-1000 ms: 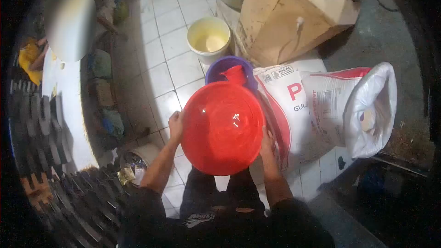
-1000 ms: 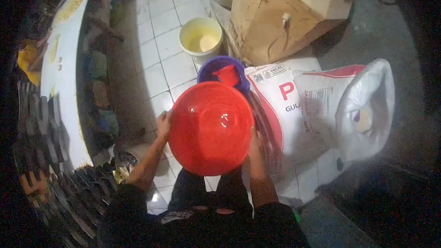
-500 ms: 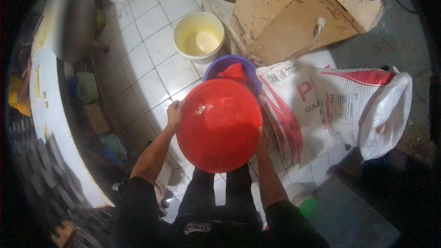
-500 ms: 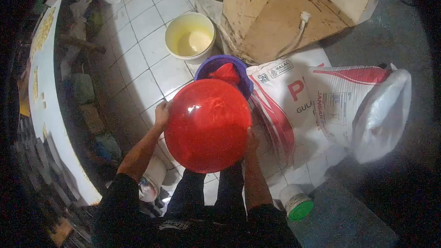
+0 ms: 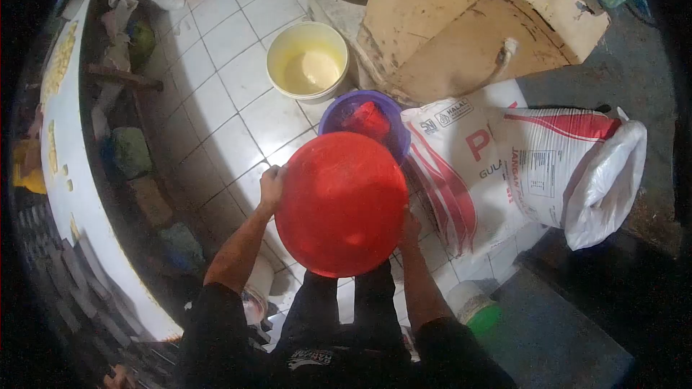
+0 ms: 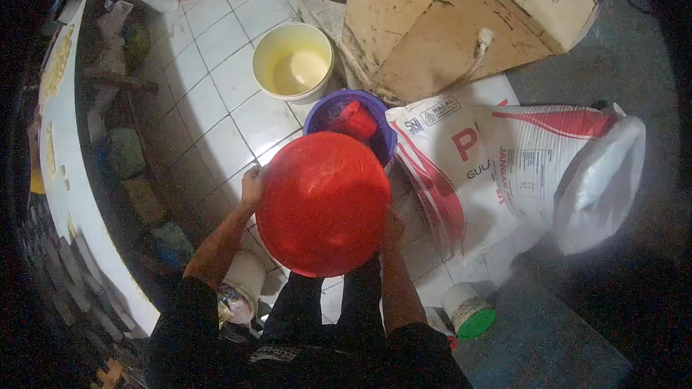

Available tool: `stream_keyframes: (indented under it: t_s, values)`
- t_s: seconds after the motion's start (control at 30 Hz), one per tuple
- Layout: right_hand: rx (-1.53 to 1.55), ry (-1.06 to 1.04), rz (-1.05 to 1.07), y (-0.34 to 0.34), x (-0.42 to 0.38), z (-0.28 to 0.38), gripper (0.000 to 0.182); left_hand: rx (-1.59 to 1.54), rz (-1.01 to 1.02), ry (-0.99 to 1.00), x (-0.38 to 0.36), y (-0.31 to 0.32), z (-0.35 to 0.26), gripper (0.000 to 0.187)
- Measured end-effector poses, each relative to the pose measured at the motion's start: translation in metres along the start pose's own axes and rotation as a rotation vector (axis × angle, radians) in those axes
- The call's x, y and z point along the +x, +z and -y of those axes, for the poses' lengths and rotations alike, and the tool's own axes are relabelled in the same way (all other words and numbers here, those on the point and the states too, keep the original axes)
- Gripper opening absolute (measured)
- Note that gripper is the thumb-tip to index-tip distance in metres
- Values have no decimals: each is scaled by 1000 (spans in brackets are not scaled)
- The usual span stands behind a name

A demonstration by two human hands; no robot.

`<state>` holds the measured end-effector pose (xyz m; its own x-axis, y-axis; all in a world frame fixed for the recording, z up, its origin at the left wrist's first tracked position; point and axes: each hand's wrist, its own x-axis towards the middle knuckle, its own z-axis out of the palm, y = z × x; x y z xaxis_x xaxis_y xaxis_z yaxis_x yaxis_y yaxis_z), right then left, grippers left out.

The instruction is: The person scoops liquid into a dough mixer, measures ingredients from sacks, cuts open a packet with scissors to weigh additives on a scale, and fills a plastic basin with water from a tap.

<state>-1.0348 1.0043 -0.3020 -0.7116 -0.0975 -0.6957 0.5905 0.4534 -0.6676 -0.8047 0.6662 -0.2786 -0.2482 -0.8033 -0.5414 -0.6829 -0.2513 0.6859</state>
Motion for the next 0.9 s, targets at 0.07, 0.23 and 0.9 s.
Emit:
stream_keyframes:
  t_s: [0.07,0.23,0.9]
  values:
    - [-231,-260,30,-20,37,-55,58,-62,15,4,5,4,13,42]
    - [-184,-5,81,-17,14,-20,56,-24,8,30,-3,-1,-7,43]
    - [-253,-15,130,-31,22,-43,53,-10,66,-14,-2,7,0,43]
